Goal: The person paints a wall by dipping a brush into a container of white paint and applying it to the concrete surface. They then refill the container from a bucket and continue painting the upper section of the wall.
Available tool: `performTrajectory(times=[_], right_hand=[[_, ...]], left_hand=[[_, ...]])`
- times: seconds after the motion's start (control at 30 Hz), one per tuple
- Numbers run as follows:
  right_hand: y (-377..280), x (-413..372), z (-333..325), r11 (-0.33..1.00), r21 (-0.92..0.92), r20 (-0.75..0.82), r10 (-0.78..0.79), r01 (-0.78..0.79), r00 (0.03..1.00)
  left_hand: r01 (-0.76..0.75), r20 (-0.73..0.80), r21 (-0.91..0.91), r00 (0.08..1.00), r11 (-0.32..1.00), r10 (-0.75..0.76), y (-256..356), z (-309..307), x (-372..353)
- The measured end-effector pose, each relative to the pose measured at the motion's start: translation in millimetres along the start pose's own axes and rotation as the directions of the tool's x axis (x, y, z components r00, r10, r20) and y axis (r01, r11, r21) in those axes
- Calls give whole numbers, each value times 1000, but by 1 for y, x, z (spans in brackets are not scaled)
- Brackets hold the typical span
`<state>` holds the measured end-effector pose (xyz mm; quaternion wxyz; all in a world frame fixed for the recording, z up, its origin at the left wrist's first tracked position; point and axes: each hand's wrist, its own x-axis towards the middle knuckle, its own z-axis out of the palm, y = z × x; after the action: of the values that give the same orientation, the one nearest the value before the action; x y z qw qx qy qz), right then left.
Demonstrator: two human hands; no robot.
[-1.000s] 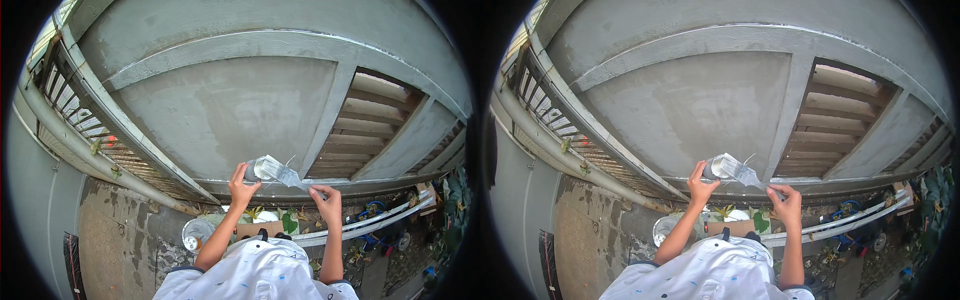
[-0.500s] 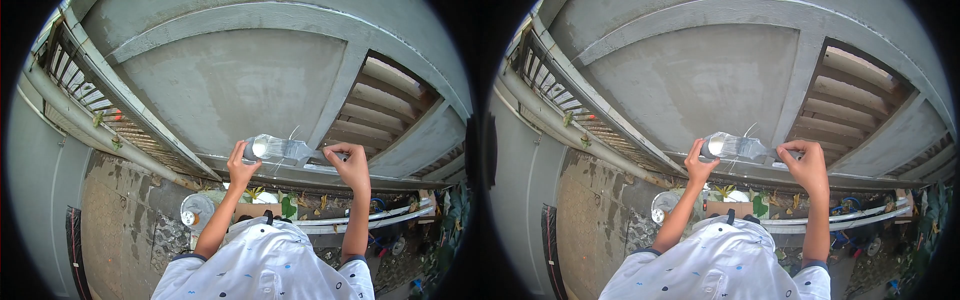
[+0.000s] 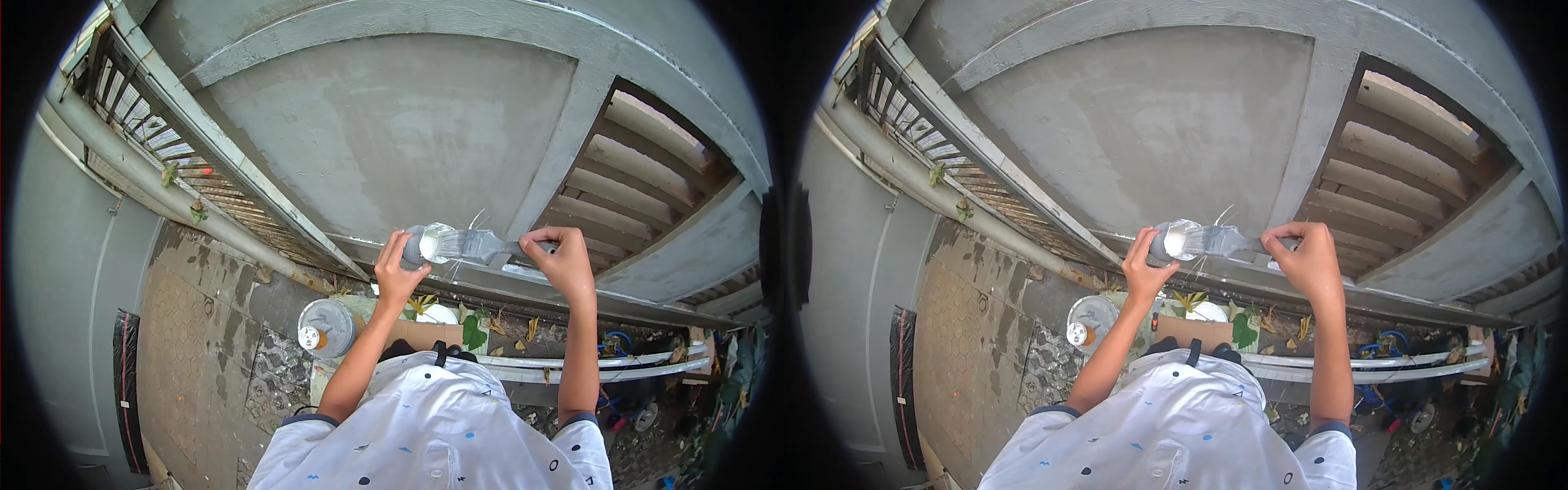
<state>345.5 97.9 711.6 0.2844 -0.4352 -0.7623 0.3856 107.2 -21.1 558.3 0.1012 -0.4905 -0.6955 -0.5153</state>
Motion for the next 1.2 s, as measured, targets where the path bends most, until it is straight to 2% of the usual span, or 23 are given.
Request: performTrajectory(times=[0.17,0.33,0.4,0.43,0.5,0.53,0.6,0.63,0.7,0.73,0.8,0.83,0.87,0.93,1.07,1.13,1.17,1.2], right_hand=[[-16,-3,24,996,-49,17,-78,79,997],[-22,2,52,992,-98,32,-75,78,997],[-24,-1,55,967,-233,74,-90,105,993],[-27,-4,55,966,-235,69,-91,105,993],[-36,-14,48,886,-454,167,-19,94,986],[-35,-17,47,882,-462,136,-33,93,990],[-21,-22,50,844,-520,191,-30,127,981],[-13,-21,54,837,-535,150,-40,115,988],[-3,-21,61,922,-384,135,9,45,991],[-7,-24,60,918,-395,100,6,34,995],[-19,-29,64,940,-341,-5,31,-31,999],[-28,-31,64,943,-319,-62,83,-98,995],[-30,-33,66,939,-325,-79,90,-111,993],[-31,-36,70,948,-313,-247,-32,-49,968],[-50,-44,67,940,-320,-325,10,-120,946],[-54,-52,68,948,-309,-394,-52,-79,918],[-68,-53,68,967,-221,-413,25,-126,910],[-75,-53,67,966,-227,-417,15,-120,909]], left_hand=[[-20,32,23,999,1000,19,3,1,-3],[-51,68,37,997,998,48,-1,-2,-5],[-52,59,40,997,998,50,-3,-6,-3],[-52,49,41,998,998,50,-5,-8,-2],[-45,45,23,998,999,44,-9,-12,1],[-40,43,6,998,999,39,-10,-12,6],[-47,16,-27,999,999,48,-12,-10,13],[-32,16,-47,999,998,33,-11,-10,17],[-42,20,-97,999,994,44,-10,-11,25],[-21,36,-128,999,992,26,-9,-11,30],[-7,59,-179,998,984,18,-9,-8,41],[54,94,-218,995,975,-35,-12,-5,44],[119,134,-250,987,961,-87,-14,-3,45],[112,133,-299,988,948,-75,-11,-1,54],[187,157,-374,978,908,-136,-3,0,72],[214,162,-406,974,888,-161,2,-6,75],[208,157,-420,975,883,-156,3,-9,85],[211,157,-428,975,879,-157,6,-11,90]])
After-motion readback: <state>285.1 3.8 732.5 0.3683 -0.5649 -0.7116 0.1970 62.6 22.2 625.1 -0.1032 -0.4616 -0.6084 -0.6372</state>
